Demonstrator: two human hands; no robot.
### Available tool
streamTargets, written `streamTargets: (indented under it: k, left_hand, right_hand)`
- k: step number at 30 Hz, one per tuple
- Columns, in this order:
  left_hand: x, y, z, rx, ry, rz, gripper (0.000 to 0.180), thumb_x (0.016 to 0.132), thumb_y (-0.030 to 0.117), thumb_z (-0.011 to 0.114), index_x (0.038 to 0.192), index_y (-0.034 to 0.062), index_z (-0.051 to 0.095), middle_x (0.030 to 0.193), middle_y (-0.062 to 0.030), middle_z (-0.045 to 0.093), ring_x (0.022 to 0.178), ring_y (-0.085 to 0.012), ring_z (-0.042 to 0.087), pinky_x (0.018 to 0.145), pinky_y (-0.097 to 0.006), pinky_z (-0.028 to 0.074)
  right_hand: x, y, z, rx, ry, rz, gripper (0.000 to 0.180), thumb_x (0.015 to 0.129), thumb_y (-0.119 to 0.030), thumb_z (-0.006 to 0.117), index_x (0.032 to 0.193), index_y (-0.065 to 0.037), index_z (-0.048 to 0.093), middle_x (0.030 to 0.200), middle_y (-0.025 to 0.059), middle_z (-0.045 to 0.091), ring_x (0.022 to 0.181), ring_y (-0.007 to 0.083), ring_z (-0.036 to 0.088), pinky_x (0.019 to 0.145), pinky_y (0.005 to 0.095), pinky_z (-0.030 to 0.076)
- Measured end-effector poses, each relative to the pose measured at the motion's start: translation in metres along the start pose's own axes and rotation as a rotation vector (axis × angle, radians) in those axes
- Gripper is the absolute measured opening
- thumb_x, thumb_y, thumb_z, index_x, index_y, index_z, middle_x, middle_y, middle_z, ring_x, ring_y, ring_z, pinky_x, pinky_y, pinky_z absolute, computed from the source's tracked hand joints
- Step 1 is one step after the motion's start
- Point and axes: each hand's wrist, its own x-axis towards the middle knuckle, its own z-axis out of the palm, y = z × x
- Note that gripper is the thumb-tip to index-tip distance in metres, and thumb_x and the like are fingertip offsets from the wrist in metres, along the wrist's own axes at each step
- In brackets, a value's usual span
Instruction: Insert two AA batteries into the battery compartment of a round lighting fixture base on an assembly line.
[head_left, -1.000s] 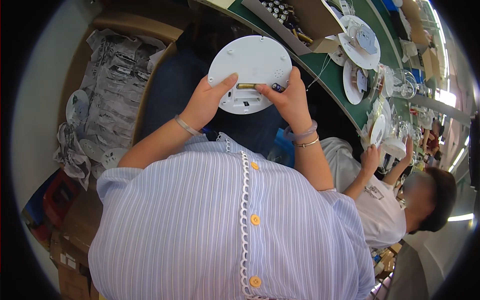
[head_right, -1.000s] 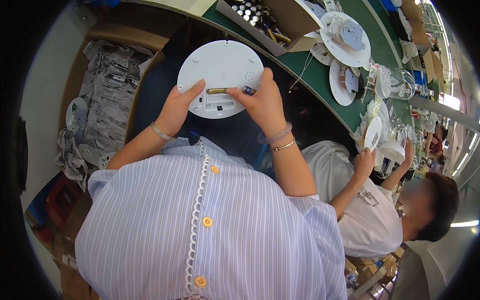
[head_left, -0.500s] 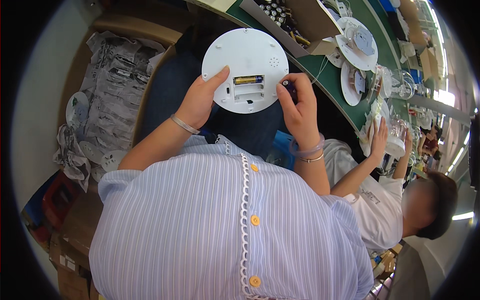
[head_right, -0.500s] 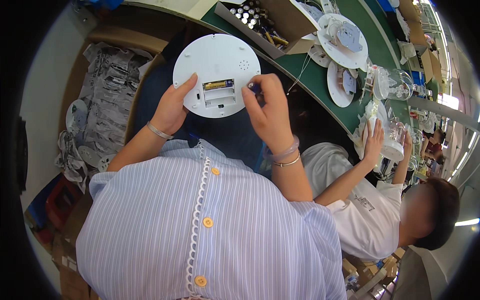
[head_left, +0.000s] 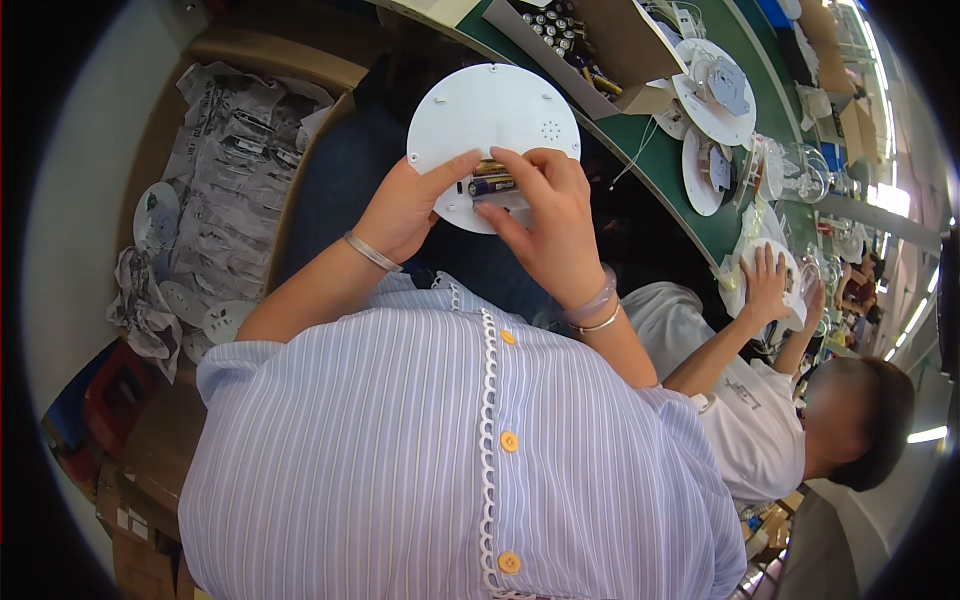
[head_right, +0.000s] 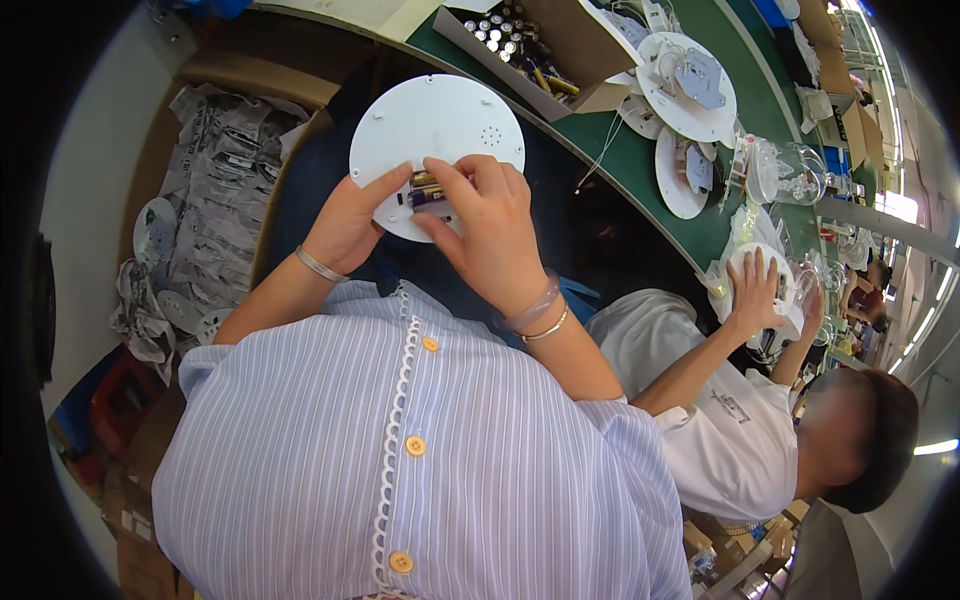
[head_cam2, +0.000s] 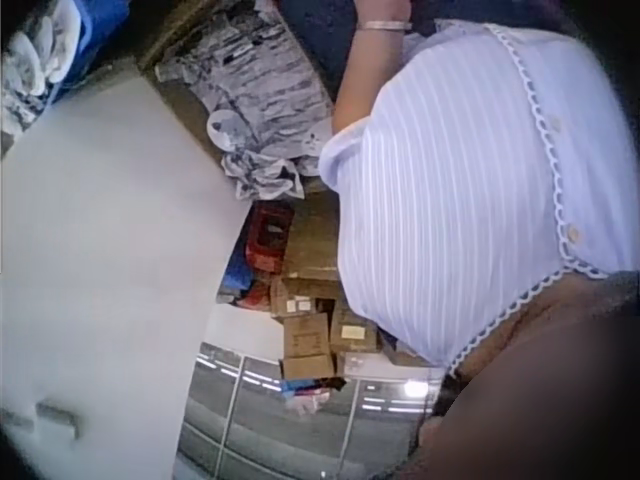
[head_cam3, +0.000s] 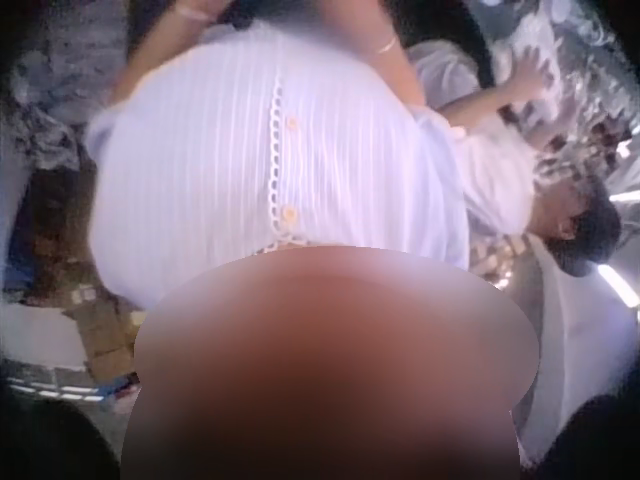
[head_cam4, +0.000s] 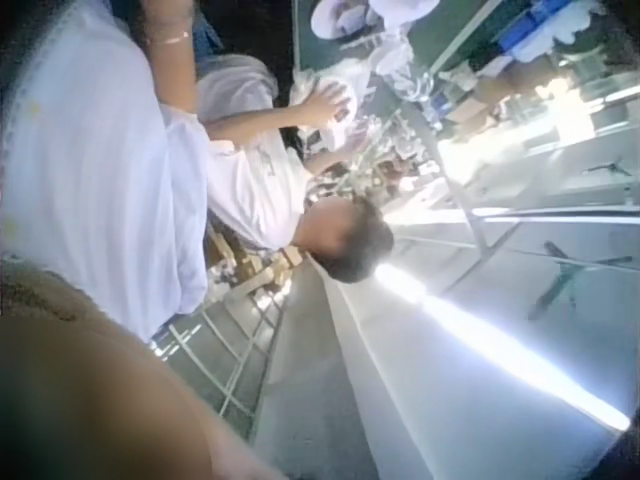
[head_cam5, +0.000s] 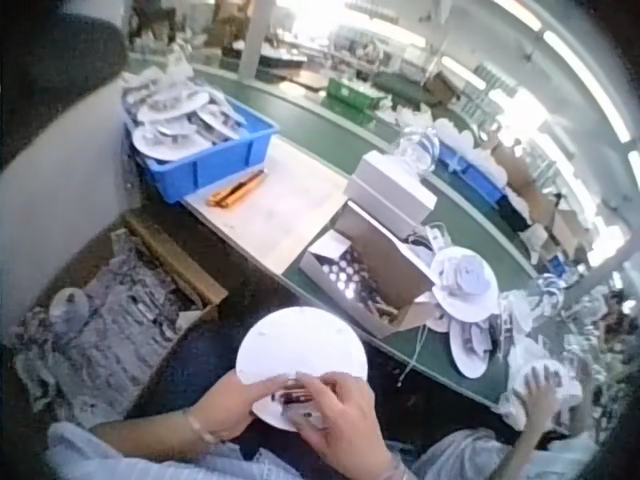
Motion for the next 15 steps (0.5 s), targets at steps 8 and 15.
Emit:
streamTargets:
  k: [8, 15]
  left_hand:
    - [-0.002, 0.006, 0.001, 0.031, -0.158, -0.042, 0.054, 0.074, -0.001, 0.063, 0.123, -0.0026, 0.041, 0.118, -0.0136, 0.052, 0.107, -0.0203, 0.053, 0.091, -0.032, 0.043]
    - [-0.006, 0.005, -0.005, 0.118, -0.127, -0.005, 0.056, 0.077, 0.001, 0.062, 0.126, -0.0023, 0.037, 0.123, -0.0123, 0.049, 0.114, -0.0201, 0.047, 0.097, -0.032, 0.037]
  right_hand:
    - [0.009, -0.052, -0.051, 1.135, -0.298, -0.397, 0.035, 0.083, -0.034, 0.058, 0.066, -0.004, 0.056, 0.067, 0.0079, 0.054, 0.056, 0.0206, 0.050, 0.053, 0.0311, 0.040]
    - [0.010, -0.078, -0.041, 1.271, -0.313, -0.508, 0.030, 0.078, -0.031, 0.064, 0.066, -0.004, 0.056, 0.066, 0.0060, 0.053, 0.056, 0.0197, 0.050, 0.050, 0.0297, 0.038]
